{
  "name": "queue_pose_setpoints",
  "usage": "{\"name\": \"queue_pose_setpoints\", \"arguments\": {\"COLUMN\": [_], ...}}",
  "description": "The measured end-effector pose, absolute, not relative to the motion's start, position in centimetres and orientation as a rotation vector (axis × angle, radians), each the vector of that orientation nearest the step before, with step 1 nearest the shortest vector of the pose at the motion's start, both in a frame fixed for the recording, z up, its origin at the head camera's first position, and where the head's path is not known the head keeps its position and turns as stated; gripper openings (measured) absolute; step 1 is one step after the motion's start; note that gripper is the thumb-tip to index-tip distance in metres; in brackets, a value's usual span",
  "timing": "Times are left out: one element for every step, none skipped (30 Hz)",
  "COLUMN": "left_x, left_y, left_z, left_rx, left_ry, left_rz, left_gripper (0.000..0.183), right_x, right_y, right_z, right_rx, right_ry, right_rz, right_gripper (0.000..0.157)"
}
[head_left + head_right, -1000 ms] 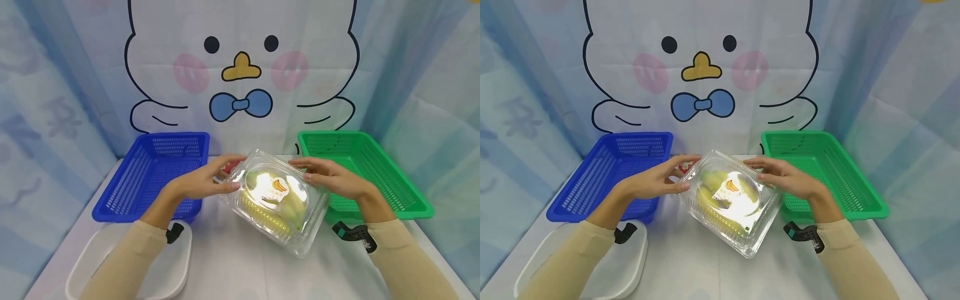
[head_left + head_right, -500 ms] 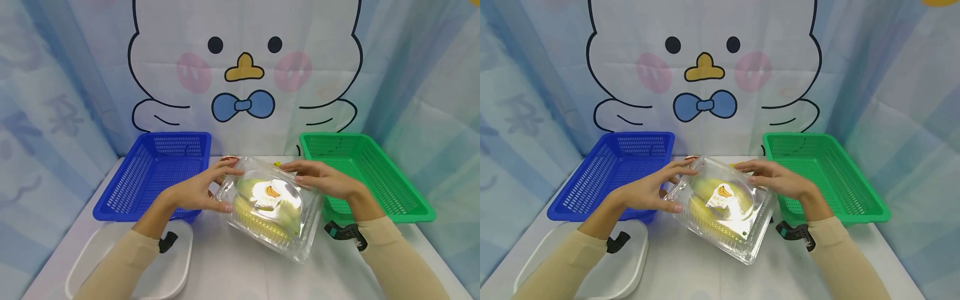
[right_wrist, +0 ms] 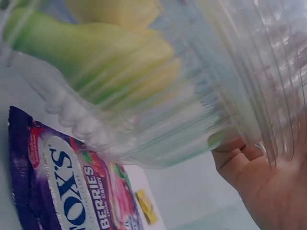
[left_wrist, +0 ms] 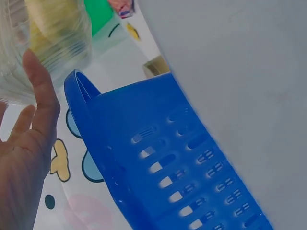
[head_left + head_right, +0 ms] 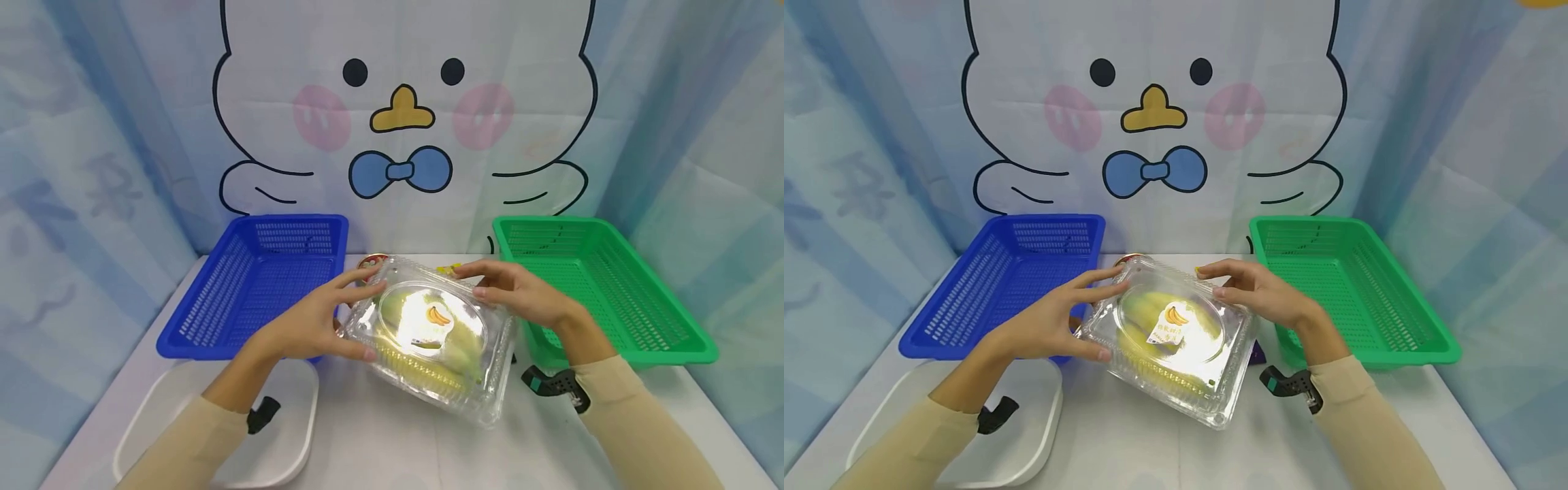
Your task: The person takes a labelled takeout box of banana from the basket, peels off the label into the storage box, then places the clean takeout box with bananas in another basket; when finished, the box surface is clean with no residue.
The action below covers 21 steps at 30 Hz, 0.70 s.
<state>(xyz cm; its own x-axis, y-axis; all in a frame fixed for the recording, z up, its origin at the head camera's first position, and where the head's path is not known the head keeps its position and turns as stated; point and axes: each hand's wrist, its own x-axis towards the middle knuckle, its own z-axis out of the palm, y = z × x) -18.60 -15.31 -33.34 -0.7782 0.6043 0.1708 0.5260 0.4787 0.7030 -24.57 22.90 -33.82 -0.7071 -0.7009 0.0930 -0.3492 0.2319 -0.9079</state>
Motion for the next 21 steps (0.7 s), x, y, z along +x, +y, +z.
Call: {"name": "queue_pose_setpoints", "arguments": {"left_x": [-18.4, -18.1, -17.8, -17.5, -17.0, -16.6, -16.2, -15.7, -15.3, -15.0, -14.7, -14.5, -14.4, -14.3, -14.2, -14.1, -14.1, -14.0, -13.9, -13.9, -13.8], "left_y": [-15.4, -15.4, -15.5, -15.5, -15.5, -15.5, -15.4, -15.4, -15.3, -15.3, -15.2, -15.2, -15.2, -15.3, -15.3, -15.4, -15.5, -15.6, -15.7, -15.8, -15.8], "left_z": [-33.4, -33.4, -33.4, -33.3, -33.3, -33.2, -33.1, -33.1, -33.0, -32.9, -32.8, -32.8, -32.7, -32.7, -32.7, -32.8, -32.8, -33.0, -33.1, -33.2, -33.3], "left_rx": [0.993, 0.981, 0.968, 0.954, 0.939, 0.924, 0.917, 0.914, 0.908, 0.908, 0.909, 0.904, 0.895, 0.880, 0.858, 0.836, 0.812, 0.789, 0.773, 0.761, 0.753], "left_ry": [2.622, 2.629, 2.641, 2.646, 2.654, 2.666, 2.678, 2.696, 2.704, 2.712, 2.723, 2.723, 2.723, 2.724, 2.722, 2.726, 2.731, 2.736, 2.752, 2.764, 2.773], "left_rz": [1.195, 1.209, 1.217, 1.234, 1.252, 1.268, 1.284, 1.292, 1.307, 1.319, 1.325, 1.341, 1.358, 1.373, 1.393, 1.405, 1.412, 1.415, 1.404, 1.392, 1.383], "left_gripper": [0.095, 0.095, 0.095, 0.094, 0.094, 0.093, 0.092, 0.091, 0.090, 0.090, 0.089, 0.088, 0.087, 0.086, 0.084, 0.082, 0.081, 0.079, 0.077, 0.076, 0.076], "right_x": [-24.5, -24.4, -24.3, -24.1, -23.9, -23.8, -23.6, -23.3, -23.1, -22.8, -22.4, -22.1, -21.7, -21.4, -21.1, -20.8, -20.5, -20.3, -20.1, -19.9, -19.6], "right_y": [22.8, 22.8, 22.8, 22.7, 22.7, 22.7, 22.7, 22.7, 22.8, 22.9, 23.0, 23.1, 23.2, 23.4, 23.5, 23.6, 23.6, 23.7, 23.7, 23.7, 23.6], "right_z": [-33.9, -34.1, -34.3, -34.5, -34.7, -35.0, -35.2, -35.4, -35.6, -35.7, -35.8, -35.9, -36.0, -36.1, -36.2, -36.4, -36.6, -36.9, -37.1, -37.4, -37.6], "right_rx": [-0.957, -0.936, -0.911, -0.896, -0.884, -0.869, -0.856, -0.842, -0.834, -0.822, -0.807, -0.790, -0.776, -0.765, -0.755, -0.745, -0.747, -0.754, -0.759, -0.756, -0.748], "right_ry": [2.157, 2.119, 2.070, 2.008, 1.941, 1.879, 1.812, 1.766, 1.738, 1.719, 1.704, 1.695, 1.680, 1.666, 1.647, 1.617, 1.600, 1.596, 1.591, 1.601, 1.622], "right_rz": [-1.496, -1.541, -1.599, -1.660, -1.726, -1.790, -1.852, -1.903, -1.943, -1.974, -2.002, -2.023, -2.045, -2.068, -2.091, -2.116, -2.131, -2.138, -2.144, -2.144, -2.134], "right_gripper": [0.040, 0.039, 0.039, 0.038, 0.038, 0.038, 0.038, 0.038, 0.038, 0.038, 0.037, 0.037, 0.036, 0.036, 0.035, 0.035, 0.035, 0.035, 0.036, 0.036, 0.037]}}
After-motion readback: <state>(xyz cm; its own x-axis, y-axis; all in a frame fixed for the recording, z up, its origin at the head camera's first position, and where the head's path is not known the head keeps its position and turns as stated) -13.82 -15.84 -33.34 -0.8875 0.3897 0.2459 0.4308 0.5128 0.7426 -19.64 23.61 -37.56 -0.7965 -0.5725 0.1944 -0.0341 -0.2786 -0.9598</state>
